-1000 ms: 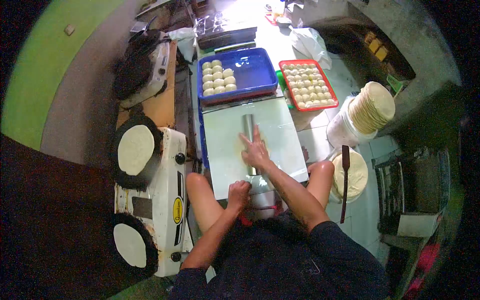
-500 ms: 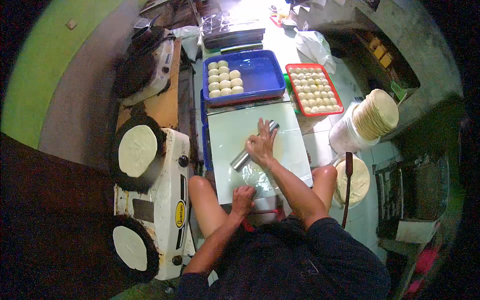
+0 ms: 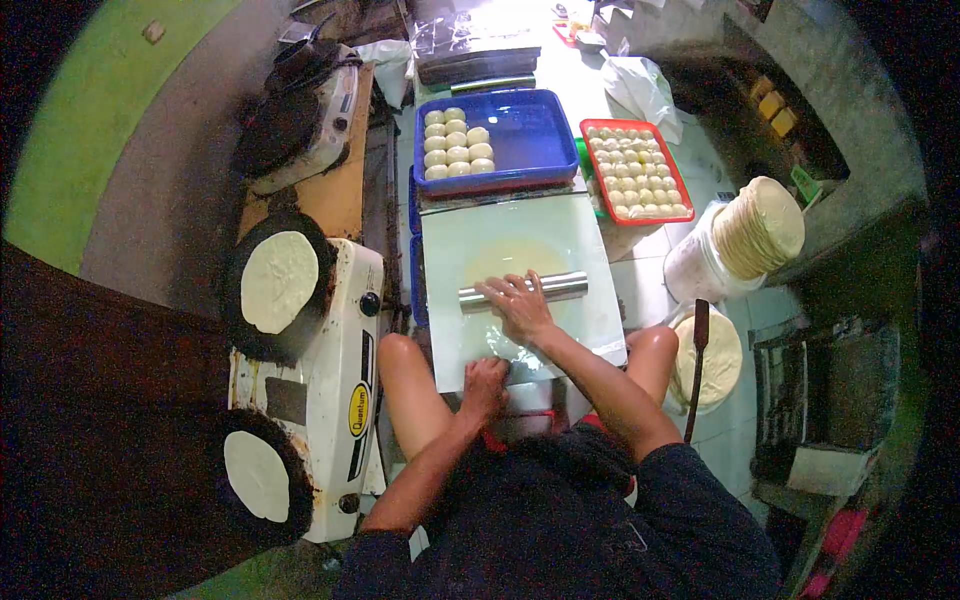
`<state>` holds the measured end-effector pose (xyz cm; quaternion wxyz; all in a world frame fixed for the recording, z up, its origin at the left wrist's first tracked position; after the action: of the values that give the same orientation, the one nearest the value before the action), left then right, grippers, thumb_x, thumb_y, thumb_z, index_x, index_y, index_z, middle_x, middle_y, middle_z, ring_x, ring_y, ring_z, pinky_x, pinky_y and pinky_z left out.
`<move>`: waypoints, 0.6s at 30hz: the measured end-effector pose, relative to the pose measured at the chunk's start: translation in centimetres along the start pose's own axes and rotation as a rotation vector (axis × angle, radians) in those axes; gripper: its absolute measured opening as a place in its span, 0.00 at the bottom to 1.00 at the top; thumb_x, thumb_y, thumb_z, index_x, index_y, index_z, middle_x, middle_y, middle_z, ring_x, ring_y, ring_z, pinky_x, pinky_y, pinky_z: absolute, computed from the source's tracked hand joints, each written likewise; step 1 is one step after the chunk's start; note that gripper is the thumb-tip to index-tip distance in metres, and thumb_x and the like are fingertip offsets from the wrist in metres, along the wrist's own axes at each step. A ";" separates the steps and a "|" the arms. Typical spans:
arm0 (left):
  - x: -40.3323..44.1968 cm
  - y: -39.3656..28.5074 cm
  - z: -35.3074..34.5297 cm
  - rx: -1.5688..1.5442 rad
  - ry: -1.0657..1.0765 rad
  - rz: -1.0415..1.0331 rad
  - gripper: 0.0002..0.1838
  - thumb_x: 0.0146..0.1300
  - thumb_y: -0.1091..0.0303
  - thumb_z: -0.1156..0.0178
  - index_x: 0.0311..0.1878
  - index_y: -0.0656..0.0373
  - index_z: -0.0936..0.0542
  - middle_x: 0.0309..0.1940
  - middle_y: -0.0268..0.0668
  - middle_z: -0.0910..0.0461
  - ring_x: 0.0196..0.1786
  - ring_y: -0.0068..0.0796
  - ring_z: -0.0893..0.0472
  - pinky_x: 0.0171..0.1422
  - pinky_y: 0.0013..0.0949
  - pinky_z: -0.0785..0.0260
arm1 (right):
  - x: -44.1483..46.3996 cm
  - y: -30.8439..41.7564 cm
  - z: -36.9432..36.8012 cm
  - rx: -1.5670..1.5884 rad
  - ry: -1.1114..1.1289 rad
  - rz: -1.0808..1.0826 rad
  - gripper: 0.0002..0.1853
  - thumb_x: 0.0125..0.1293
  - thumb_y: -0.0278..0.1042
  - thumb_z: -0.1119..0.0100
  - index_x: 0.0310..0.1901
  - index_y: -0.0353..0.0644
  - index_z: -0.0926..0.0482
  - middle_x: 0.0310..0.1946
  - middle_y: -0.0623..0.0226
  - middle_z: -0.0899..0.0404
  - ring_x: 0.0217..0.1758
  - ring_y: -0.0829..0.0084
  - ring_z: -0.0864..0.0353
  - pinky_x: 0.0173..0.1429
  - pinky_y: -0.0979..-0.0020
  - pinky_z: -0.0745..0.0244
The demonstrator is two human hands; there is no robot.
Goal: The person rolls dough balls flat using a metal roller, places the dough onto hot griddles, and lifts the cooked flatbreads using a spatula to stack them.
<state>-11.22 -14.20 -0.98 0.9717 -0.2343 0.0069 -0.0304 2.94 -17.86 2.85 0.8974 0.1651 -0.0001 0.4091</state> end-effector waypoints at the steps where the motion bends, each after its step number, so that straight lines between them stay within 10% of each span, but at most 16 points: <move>1: 0.0 0.0 0.0 0.005 -0.013 -0.010 0.16 0.43 0.74 0.33 0.39 0.55 0.21 0.40 0.39 0.20 0.49 0.43 0.21 0.57 0.48 0.33 | -0.4 0.0 0.0 0.023 0.004 0.024 0.28 0.69 0.37 0.42 0.70 0.66 0.30 0.66 0.75 0.27 0.73 0.63 0.36 0.77 0.37 0.55; 4: 0.2 -0.3 0.4 -0.010 0.005 -0.010 0.15 0.44 0.74 0.34 0.39 0.54 0.20 0.39 0.38 0.19 0.48 0.43 0.20 0.56 0.47 0.33 | -1.9 -0.3 0.4 -0.022 0.003 0.085 0.20 0.71 0.43 0.46 0.64 0.64 0.24 0.64 0.75 0.26 0.77 0.60 0.40 0.78 0.35 0.60; 8: 0.4 -0.1 0.2 -0.040 -0.016 -0.026 0.12 0.48 0.74 0.36 0.38 0.52 0.19 0.36 0.35 0.19 0.46 0.42 0.20 0.52 0.47 0.34 | -2.5 -2.2 2.1 0.062 0.022 -0.056 0.19 0.63 0.47 0.43 0.55 0.57 0.16 0.80 0.56 0.49 0.85 0.46 0.60 0.79 0.28 0.69; 9: 0.2 -0.2 0.3 -0.050 -0.017 -0.013 0.11 0.49 0.75 0.37 0.38 0.52 0.19 0.36 0.35 0.19 0.45 0.42 0.20 0.51 0.47 0.34 | -2.2 -2.5 2.8 0.035 0.210 -0.133 0.23 0.62 0.42 0.43 0.60 0.58 0.18 0.83 0.50 0.63 0.84 0.39 0.65 0.78 0.27 0.65; 12: 0.7 -0.5 0.8 -0.074 -0.022 0.002 0.10 0.50 0.76 0.39 0.36 0.51 0.19 0.35 0.35 0.19 0.44 0.42 0.20 0.49 0.47 0.36 | -1.9 -5.2 1.1 0.259 -0.023 -0.168 0.30 0.60 0.34 0.43 0.67 0.63 0.24 0.83 0.47 0.65 0.84 0.37 0.63 0.78 0.31 0.55; 13: 0.6 -0.6 1.0 -0.079 -0.019 0.000 0.10 0.50 0.76 0.39 0.36 0.51 0.19 0.35 0.35 0.19 0.44 0.42 0.20 0.48 0.47 0.36 | -1.5 -5.1 1.6 0.208 -0.154 -0.115 0.37 0.59 0.28 0.44 0.72 0.67 0.30 0.80 0.44 0.54 0.79 0.40 0.46 0.74 0.38 0.40; 18: 1.4 -0.3 0.8 -0.117 0.059 0.003 0.14 0.43 0.77 0.37 0.36 0.53 0.19 0.32 0.37 0.19 0.39 0.44 0.20 0.42 0.46 0.32 | -0.1 -5.2 1.9 -0.034 -0.154 -0.117 0.35 0.63 0.30 0.41 0.72 0.70 0.31 0.65 0.57 0.27 0.58 0.57 0.23 0.63 0.50 0.31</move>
<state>-9.82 -14.18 -0.13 0.9557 -0.2898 0.0376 -0.0354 6.94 -21.65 3.10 0.9197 0.1807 -0.0663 0.3423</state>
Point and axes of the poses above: each hand's wrist, its own x-axis towards the middle knuckle, its own z-axis out of the back of the hand, y = z × x, the point moved 8 cm from there along x, towards the middle knuckle
